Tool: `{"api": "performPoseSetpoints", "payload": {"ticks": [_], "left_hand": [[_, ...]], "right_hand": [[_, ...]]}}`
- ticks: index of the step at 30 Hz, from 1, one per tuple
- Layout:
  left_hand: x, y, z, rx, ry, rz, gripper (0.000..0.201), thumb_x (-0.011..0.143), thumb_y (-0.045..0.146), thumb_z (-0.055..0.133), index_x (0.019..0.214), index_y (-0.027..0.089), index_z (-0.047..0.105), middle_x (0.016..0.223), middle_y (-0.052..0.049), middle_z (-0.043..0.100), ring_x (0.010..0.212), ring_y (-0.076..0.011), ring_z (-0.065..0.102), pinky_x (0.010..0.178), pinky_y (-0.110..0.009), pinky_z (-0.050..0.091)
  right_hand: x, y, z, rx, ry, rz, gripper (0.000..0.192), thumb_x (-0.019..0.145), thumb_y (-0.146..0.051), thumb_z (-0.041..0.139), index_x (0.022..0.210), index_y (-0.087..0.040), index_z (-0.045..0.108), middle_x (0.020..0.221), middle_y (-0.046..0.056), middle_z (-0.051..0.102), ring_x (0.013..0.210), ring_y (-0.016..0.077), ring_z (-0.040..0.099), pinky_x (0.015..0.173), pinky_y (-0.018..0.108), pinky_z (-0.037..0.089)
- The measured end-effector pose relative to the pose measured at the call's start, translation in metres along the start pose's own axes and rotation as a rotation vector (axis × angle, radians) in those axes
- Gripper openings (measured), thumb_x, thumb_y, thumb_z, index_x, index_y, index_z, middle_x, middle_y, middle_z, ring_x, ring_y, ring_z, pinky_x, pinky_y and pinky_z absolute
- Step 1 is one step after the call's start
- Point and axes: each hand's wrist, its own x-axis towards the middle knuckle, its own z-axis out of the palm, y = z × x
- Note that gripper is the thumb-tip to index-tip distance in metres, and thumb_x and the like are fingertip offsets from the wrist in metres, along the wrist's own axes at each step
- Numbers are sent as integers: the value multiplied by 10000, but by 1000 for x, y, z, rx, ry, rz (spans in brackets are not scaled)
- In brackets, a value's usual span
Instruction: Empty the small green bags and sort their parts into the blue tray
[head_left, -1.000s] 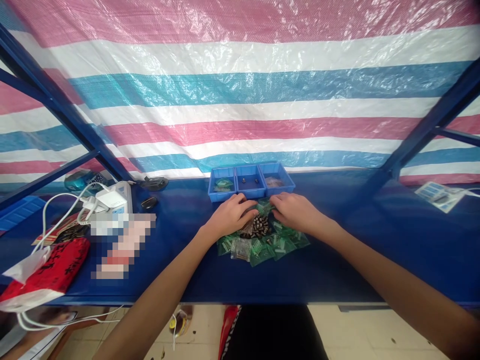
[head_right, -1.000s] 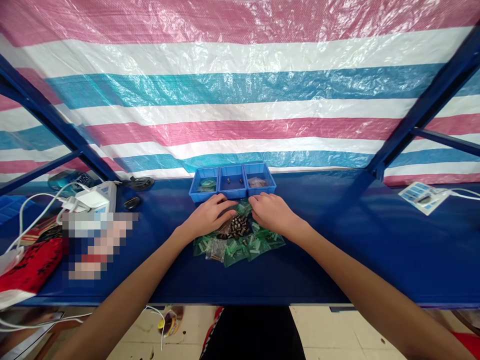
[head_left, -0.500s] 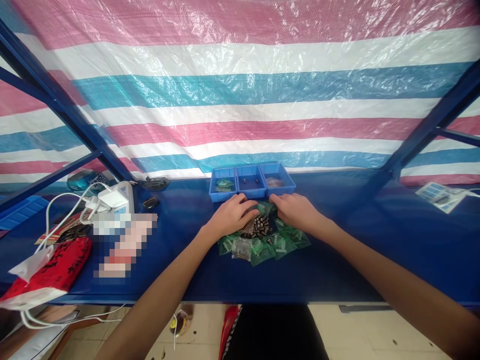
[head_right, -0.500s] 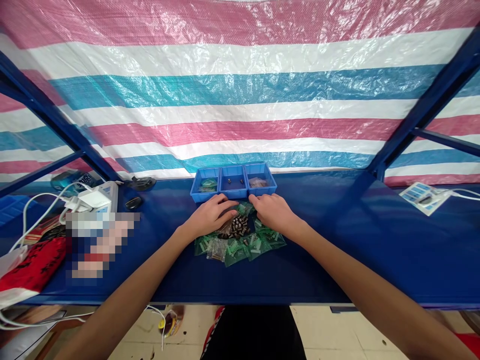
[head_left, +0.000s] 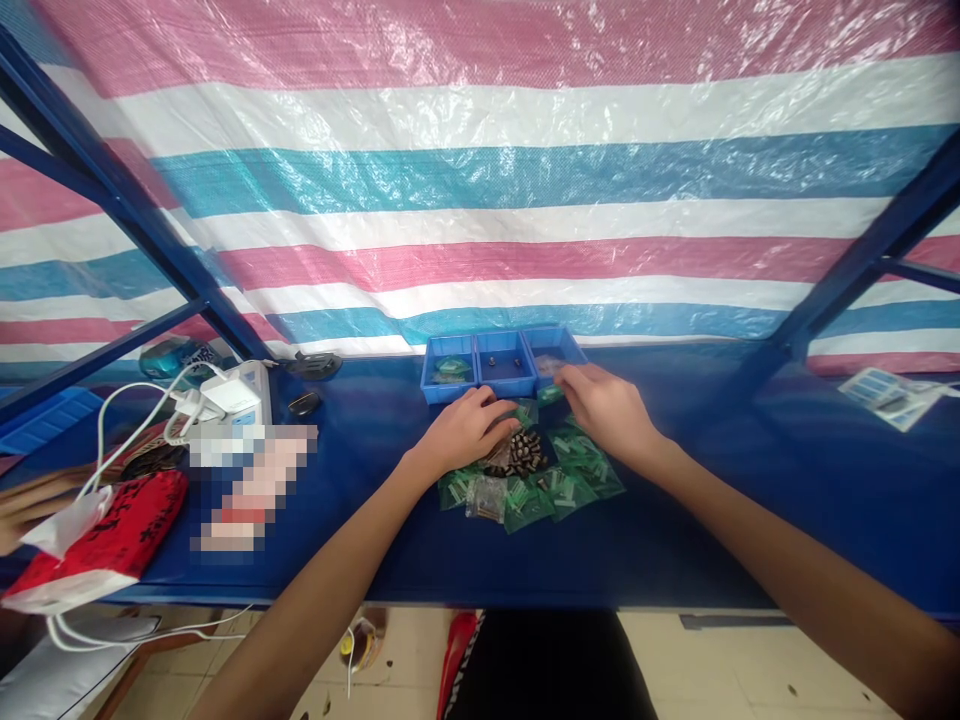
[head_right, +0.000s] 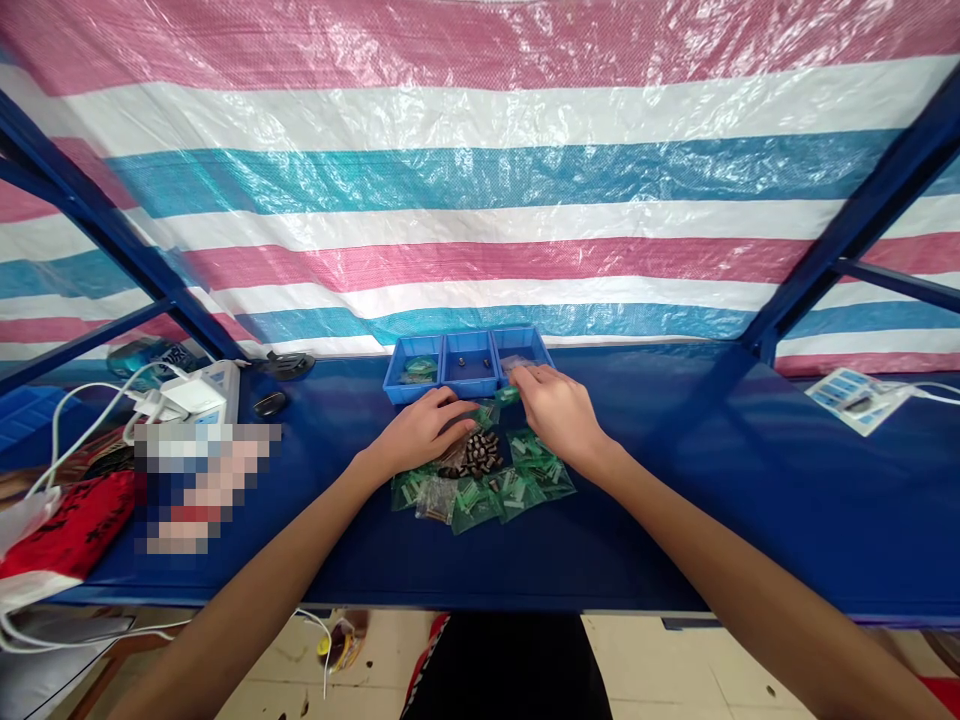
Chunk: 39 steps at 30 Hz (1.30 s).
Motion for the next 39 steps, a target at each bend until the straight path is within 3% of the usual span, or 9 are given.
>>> {"api": "performPoseSetpoints", "payload": {"ticks": [4, 9, 14, 17, 19, 24, 29, 33, 39], "left_hand": [[0, 1, 2, 22, 45, -6, 445, 1089, 463, 334, 1329, 221, 621, 1093, -105, 613, 993, -230, 626, 805, -338, 518], [1, 5, 5, 42, 291, -62, 267, 1029, 378, 469, 902, 191, 611, 890, -64, 644, 862, -199, 640, 714, -305, 507], [0, 14, 6, 13, 437, -106, 241, 961, 402, 566, 1071, 194, 512, 911, -45, 624, 781, -175, 631, 620, -265, 476], [-1, 14, 3, 8, 443, -40, 217, 1003, 343, 522, 1166, 199, 529, 1027, -75, 636, 822, -167, 640, 645, -259, 487], [-2, 11, 1, 54, 426, -3, 154, 1021, 302, 482, 1070, 202, 589, 1045, -83, 639, 829, -165, 638, 659, -264, 485], [-1, 3, -1, 130, 369, 20, 289, 1033, 259, 421, 833, 186, 617, 981, -79, 653, 740, -147, 610, 592, -259, 438], [0, 4, -1, 58, 388, 51, 144, 999, 270, 504, 1015, 177, 613, 996, -66, 662, 786, -153, 635, 589, -240, 463], [0, 7, -1, 51, 374, 72, 244, 1025, 336, 509, 1200, 178, 572, 1059, -79, 660, 837, -162, 660, 583, -233, 478], [1, 4, 1, 60, 362, 81, 227, 1073, 309, 430, 1115, 185, 616, 1021, -74, 661, 867, -168, 659, 652, -246, 500]], "right_hand": [[0, -5, -5, 248, 149, 63, 220, 1033, -242, 415, 1021, -202, 631, 990, 104, 746, 873, 250, 693, 678, 307, 464], [0, -19, -4, 877, 77, 240, 133, 950, -363, 596, 993, -238, 596, 852, 39, 720, 709, 215, 700, 639, 340, 591], [-2, -26, 11, 1256, -41, 319, 234, 880, -423, 699, 1004, -234, 640, 865, 23, 714, 690, 200, 702, 654, 382, 651], [-3, -28, 15, 1303, -92, 345, 248, 876, -443, 707, 992, -224, 688, 940, 47, 741, 714, 202, 711, 673, 386, 659], [-4, -28, 15, 1284, -109, 347, 247, 893, -449, 688, 990, -223, 708, 962, 55, 747, 717, 205, 714, 666, 380, 657], [-5, -26, 8, 1089, -128, 278, 260, 963, -448, 596, 1023, -239, 738, 978, 54, 753, 664, 195, 709, 643, 364, 627], [-4, -26, 8, 1258, -174, 365, 262, 898, -452, 690, 1015, -230, 767, 1056, 69, 755, 704, 205, 722, 667, 377, 636], [-2, -26, 9, 1435, -196, 454, 257, 834, -434, 767, 962, -212, 787, 982, 68, 760, 793, 220, 723, 722, 377, 635], [-1, -28, 3, 1336, -272, 353, 375, 949, -540, 602, 1091, -217, 730, 874, 65, 731, 814, 236, 707, 675, 347, 575]]}}
